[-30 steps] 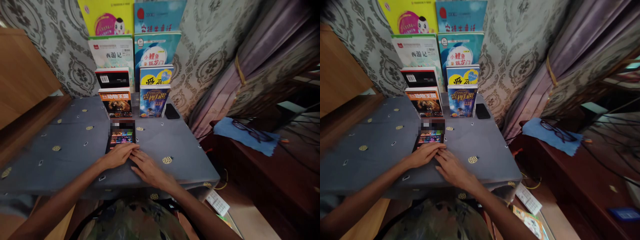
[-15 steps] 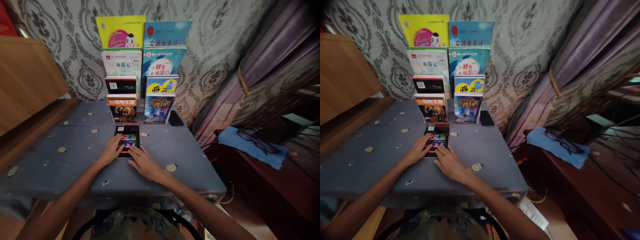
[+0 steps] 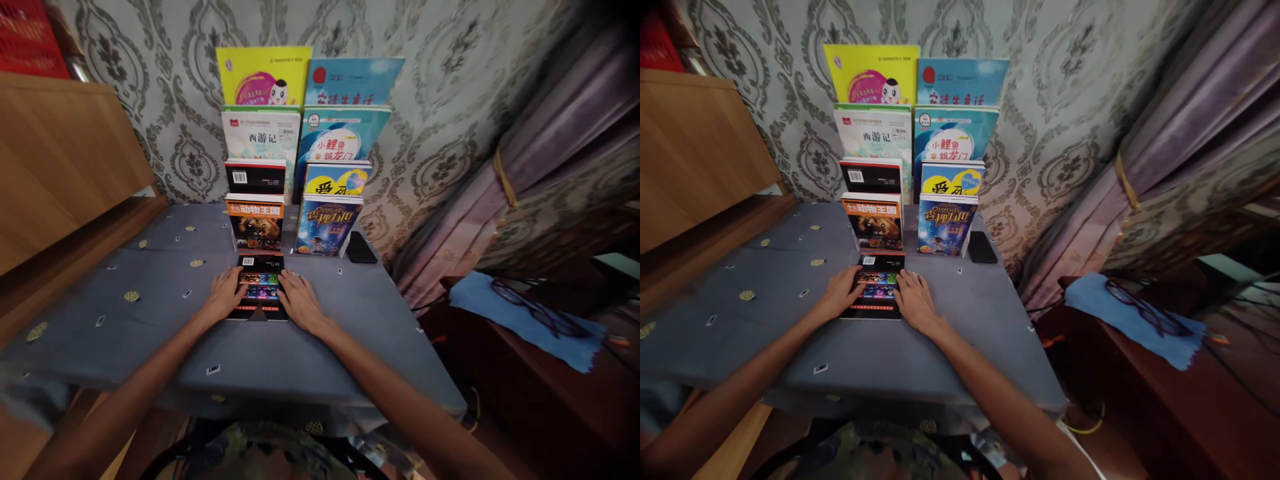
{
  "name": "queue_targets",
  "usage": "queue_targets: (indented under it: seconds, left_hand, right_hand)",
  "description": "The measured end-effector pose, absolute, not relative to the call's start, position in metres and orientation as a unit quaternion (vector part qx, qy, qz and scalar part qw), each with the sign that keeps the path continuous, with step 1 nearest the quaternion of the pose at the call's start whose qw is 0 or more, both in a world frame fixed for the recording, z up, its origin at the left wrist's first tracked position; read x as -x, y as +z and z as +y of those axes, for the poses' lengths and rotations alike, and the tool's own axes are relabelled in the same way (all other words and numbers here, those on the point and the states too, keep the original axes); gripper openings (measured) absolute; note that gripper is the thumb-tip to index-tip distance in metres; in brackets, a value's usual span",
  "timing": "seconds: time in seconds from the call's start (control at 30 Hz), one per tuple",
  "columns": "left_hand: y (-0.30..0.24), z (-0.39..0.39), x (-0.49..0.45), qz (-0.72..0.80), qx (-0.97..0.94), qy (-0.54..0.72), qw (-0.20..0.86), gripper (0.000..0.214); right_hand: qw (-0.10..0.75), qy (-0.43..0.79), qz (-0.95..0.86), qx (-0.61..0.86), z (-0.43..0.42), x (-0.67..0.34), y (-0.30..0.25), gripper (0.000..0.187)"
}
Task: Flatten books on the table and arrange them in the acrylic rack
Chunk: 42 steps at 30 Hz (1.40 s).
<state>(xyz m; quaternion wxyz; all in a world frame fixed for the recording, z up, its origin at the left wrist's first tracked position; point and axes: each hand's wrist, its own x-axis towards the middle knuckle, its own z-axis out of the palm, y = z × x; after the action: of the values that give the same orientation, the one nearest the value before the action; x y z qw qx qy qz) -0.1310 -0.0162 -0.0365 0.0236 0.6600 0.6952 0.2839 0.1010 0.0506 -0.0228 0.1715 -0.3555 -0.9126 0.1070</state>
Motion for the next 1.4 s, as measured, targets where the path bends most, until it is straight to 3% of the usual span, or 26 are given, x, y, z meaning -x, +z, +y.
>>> queue_targets:
  seconds: [0.13,0.33,0.5,0.63,0.87,1.13,1.27,1.4]
  left_hand:
    - [-0.028,-0.010,0.135,0.685,-0.622,0.362,0.110,0.041]
    - [-0.027,-0.002,0.143,0.628,-0.407,0.570,0.340,0.043]
    - [-0.025,-0.006,0.135,0.546,-0.317,0.592,0.501,0.033]
    - [-0.016,-0.013,0.132,0.478,-0.319,0.600,0.557,0.034]
    - [0.000,-0.023,0.130,0.424,-0.329,0.621,0.571,0.044]
    - [0.014,-0.023,0.133,0.429,-0.374,0.617,0.543,0.050]
    - [0.033,-0.019,0.137,0.424,-0.425,0.636,0.486,0.047]
    - [0.049,-0.021,0.145,0.415,-0.519,0.630,0.402,0.028]
  right_hand:
    - [0.171,0.089,-0.909,0.369,0.048,-0.100,-0.024,0.046]
    - [0.188,0.102,-0.912,0.350,0.051,-0.102,-0.026,0.045]
    - [0.205,0.132,-0.910,0.336,0.053,-0.107,-0.028,0.045]
    - [0.236,0.177,-0.894,0.336,0.054,-0.110,-0.030,0.047]
    - [0.317,0.375,-0.804,0.336,0.065,-0.110,-0.035,0.064]
    - [0.349,0.608,-0.664,0.261,0.069,-0.106,-0.025,0.056]
    - [0.388,0.558,-0.695,0.235,0.069,-0.100,0.003,0.039]
    - [0.437,0.401,-0.770,0.235,0.067,-0.099,0.015,0.022]
